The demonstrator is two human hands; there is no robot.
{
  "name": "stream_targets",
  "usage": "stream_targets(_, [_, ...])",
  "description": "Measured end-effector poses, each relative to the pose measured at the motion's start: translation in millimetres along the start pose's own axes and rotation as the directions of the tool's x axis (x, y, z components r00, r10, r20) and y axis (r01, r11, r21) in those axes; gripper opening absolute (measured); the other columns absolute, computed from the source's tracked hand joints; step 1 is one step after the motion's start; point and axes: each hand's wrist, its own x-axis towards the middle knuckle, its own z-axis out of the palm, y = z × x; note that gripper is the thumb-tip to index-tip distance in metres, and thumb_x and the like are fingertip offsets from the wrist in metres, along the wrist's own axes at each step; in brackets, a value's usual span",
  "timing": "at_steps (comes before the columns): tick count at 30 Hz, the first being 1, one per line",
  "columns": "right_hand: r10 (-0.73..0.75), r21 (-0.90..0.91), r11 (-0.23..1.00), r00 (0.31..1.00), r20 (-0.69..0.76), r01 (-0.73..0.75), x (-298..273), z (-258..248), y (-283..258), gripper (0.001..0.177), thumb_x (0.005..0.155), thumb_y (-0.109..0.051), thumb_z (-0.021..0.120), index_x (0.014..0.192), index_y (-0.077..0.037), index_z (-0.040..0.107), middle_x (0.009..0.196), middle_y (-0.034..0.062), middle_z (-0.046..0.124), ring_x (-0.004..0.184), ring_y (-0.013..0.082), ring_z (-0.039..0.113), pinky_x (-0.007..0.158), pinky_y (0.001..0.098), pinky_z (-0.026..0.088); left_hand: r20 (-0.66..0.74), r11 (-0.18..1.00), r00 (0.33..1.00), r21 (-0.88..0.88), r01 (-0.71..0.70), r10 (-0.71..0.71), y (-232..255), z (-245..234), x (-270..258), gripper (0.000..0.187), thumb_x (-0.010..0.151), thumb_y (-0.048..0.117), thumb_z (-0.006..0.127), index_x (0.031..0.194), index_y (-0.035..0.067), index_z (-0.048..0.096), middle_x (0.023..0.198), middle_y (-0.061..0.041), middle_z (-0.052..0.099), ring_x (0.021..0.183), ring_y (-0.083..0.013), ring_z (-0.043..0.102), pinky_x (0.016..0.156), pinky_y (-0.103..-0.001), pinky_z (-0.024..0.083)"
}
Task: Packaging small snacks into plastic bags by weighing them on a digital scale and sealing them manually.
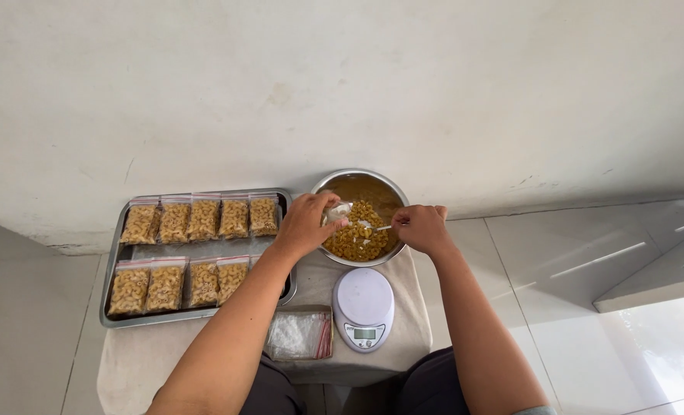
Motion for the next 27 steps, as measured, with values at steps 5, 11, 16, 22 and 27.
stream_targets(5, [-0.002, -0.005, 1.000, 0.992, -0.129, 0.002, -10.8, -9.1, 12.8, 0.017, 0.083, -0.036, 0.063, 0.089, -0.030, 0.078, 0.084, -0.0022, 0.077, 0.093, 0.0252, 0.074, 0.100, 0.0414, 0.033, 0.052, 0.992, 0.996, 0.092, -0.083, 0.079, 0.7, 18.9, 6.6, 0.049, 0.091, 0.051, 0.071, 0.125, 0.017, 0.065, 0.116, -0.006, 0.075, 0.123, -0.0281, 0.061, 0.110, -0.046, 0.044])
stream_targets(11, [-0.051, 0.005, 0.999, 0.973, -0.225, 0.053, -20.9, -11.4, 11.1, 0.014, 0.085, -0.035, 0.067, 0.090, -0.028, 0.078, 0.080, 0.0002, 0.074, 0.088, 0.0251, 0.073, 0.097, 0.0434, 0.032, 0.073, 0.975, 0.985, 0.150, -0.165, 0.156, 0.1, 33.4, 11.6, 0.048, 0.087, 0.048, 0.075, 0.122, 0.016, 0.067, 0.110, -0.008, 0.074, 0.119, -0.0304, 0.063, 0.107, -0.048, 0.045])
stream_targets(16, [-0.057, -0.023, 0.998, 0.974, -0.220, 0.053, -26.4, -17.1, 4.5, 0.013, 0.088, -0.034, 0.066, 0.092, -0.028, 0.077, 0.080, 0.0000, 0.073, 0.088, 0.0232, 0.072, 0.096, 0.0442, 0.031, 0.109, 0.973, 0.980, 0.147, -0.180, 0.165, -3.9, 44.2, 14.6, 0.055, 0.083, 0.051, 0.077, 0.125, 0.016, 0.066, 0.111, -0.006, 0.073, 0.122, -0.0296, 0.062, 0.111, -0.048, 0.041])
stream_targets(22, [-0.066, 0.031, 0.997, 0.968, -0.240, 0.075, -28.3, -24.4, -1.5, 0.014, 0.089, -0.031, 0.067, 0.093, -0.025, 0.078, 0.082, 0.0035, 0.074, 0.090, 0.0261, 0.072, 0.094, 0.0444, 0.032, 0.102, 0.968, 0.979, 0.162, -0.190, 0.175, -6.4, 44.4, 12.3, 0.058, 0.083, 0.051, 0.077, 0.127, 0.016, 0.065, 0.110, -0.007, 0.073, 0.122, -0.0306, 0.061, 0.112, -0.050, 0.040])
stream_targets(27, [-0.092, -0.040, 0.996, 0.962, -0.255, 0.085, -28.4, -25.7, -7.2, 0.015, 0.090, -0.034, 0.065, 0.093, -0.026, 0.078, 0.079, 0.0016, 0.071, 0.089, 0.0243, 0.070, 0.095, 0.0459, 0.032, 0.071, 0.964, 0.977, 0.165, -0.210, 0.200, -9.1, 45.9, 12.9, 0.058, 0.081, 0.050, 0.079, 0.126, 0.015, 0.066, 0.106, -0.007, 0.073, 0.118, -0.0314, 0.063, 0.110, -0.051, 0.041])
